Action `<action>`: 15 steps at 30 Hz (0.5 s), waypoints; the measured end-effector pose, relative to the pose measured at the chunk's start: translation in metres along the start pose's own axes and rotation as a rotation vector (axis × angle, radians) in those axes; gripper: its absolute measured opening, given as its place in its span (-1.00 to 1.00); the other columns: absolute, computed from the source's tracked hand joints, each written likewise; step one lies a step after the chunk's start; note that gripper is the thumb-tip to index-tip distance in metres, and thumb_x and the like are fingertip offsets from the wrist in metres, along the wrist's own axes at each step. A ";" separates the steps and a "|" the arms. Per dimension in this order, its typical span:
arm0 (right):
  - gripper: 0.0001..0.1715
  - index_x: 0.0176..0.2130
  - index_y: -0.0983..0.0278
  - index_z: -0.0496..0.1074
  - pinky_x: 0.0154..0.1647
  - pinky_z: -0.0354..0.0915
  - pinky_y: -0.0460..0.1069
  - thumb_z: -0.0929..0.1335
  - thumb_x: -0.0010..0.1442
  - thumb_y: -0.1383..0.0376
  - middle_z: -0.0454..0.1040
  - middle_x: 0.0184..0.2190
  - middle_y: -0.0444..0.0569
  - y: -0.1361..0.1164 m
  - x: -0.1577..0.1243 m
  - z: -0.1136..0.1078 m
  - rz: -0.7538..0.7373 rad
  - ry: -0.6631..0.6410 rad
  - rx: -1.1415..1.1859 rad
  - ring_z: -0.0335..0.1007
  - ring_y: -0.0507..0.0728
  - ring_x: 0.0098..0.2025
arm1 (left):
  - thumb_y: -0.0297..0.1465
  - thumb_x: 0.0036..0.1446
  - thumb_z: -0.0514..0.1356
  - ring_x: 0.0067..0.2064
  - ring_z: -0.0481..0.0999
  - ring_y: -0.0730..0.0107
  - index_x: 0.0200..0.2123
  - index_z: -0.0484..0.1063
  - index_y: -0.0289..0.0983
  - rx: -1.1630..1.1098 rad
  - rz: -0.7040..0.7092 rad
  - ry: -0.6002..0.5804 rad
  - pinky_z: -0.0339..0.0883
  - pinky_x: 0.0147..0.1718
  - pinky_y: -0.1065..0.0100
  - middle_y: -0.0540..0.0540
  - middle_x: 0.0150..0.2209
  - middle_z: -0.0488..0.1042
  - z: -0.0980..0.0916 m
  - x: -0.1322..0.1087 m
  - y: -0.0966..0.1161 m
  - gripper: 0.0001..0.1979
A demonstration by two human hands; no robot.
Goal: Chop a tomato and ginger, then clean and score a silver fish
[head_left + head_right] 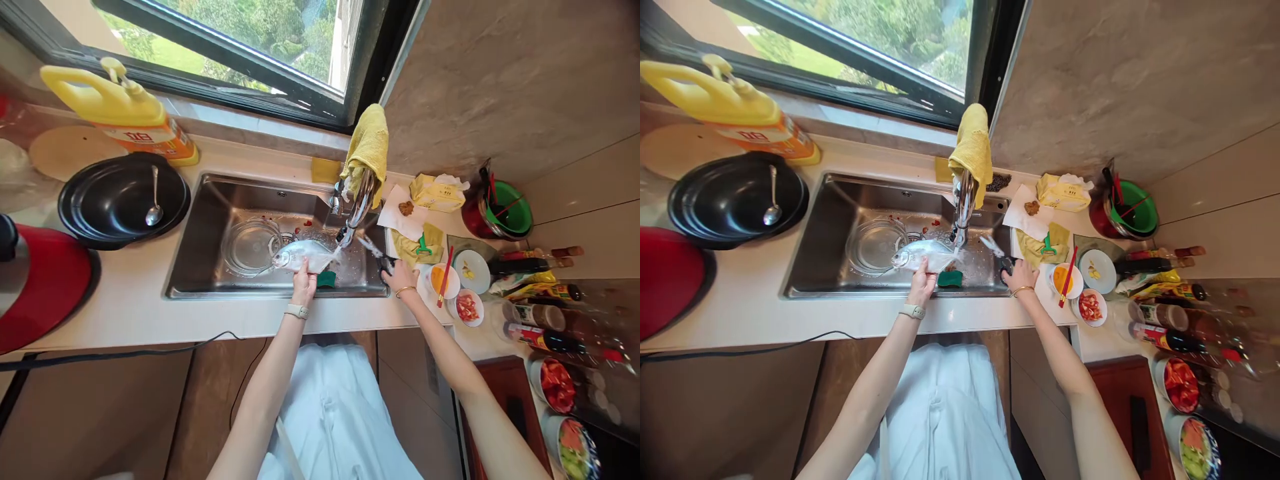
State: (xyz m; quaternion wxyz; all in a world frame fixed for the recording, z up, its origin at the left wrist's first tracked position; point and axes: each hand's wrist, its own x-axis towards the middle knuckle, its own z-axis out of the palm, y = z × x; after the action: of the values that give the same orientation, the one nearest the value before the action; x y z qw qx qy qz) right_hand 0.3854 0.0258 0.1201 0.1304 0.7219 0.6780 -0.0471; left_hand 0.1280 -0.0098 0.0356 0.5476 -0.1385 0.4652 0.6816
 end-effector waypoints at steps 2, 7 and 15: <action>-0.48 -0.02 0.38 0.29 0.00 0.10 0.22 0.26 0.19 0.06 0.35 -0.02 0.28 0.018 0.014 0.002 0.165 0.017 0.066 0.23 0.35 0.07 | -0.50 0.16 0.13 0.04 0.47 0.39 0.05 0.36 -0.27 -0.025 -0.072 0.006 0.36 0.03 0.30 -0.13 -0.04 0.51 0.019 -0.003 -0.016 -0.64; -0.35 0.09 0.50 0.24 0.09 0.09 0.30 0.33 0.12 0.15 0.24 0.10 0.45 0.039 0.041 0.011 0.450 -0.069 0.317 0.16 0.45 0.17 | -0.53 0.13 0.13 0.00 0.50 0.33 0.03 0.37 -0.30 -0.032 -0.158 -0.039 0.37 0.02 0.24 -0.13 -0.11 0.54 0.055 -0.006 -0.045 -0.63; -0.66 -0.04 0.32 0.41 0.20 0.14 0.12 0.28 0.17 0.30 0.39 0.06 0.19 -0.005 0.045 0.003 0.222 -0.135 0.646 0.24 0.24 0.18 | -0.53 0.06 0.22 -0.04 0.51 0.27 -0.16 0.44 -0.31 0.086 -0.125 -0.001 0.40 -0.04 0.24 -0.14 -0.15 0.54 0.059 -0.005 -0.048 -0.77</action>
State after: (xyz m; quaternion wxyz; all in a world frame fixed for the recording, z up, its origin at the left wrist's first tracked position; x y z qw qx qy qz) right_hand 0.3842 0.0684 0.1059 -0.0559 0.7903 0.5353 -0.2927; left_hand 0.1909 0.0320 0.0468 0.5947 -0.1433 0.4841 0.6256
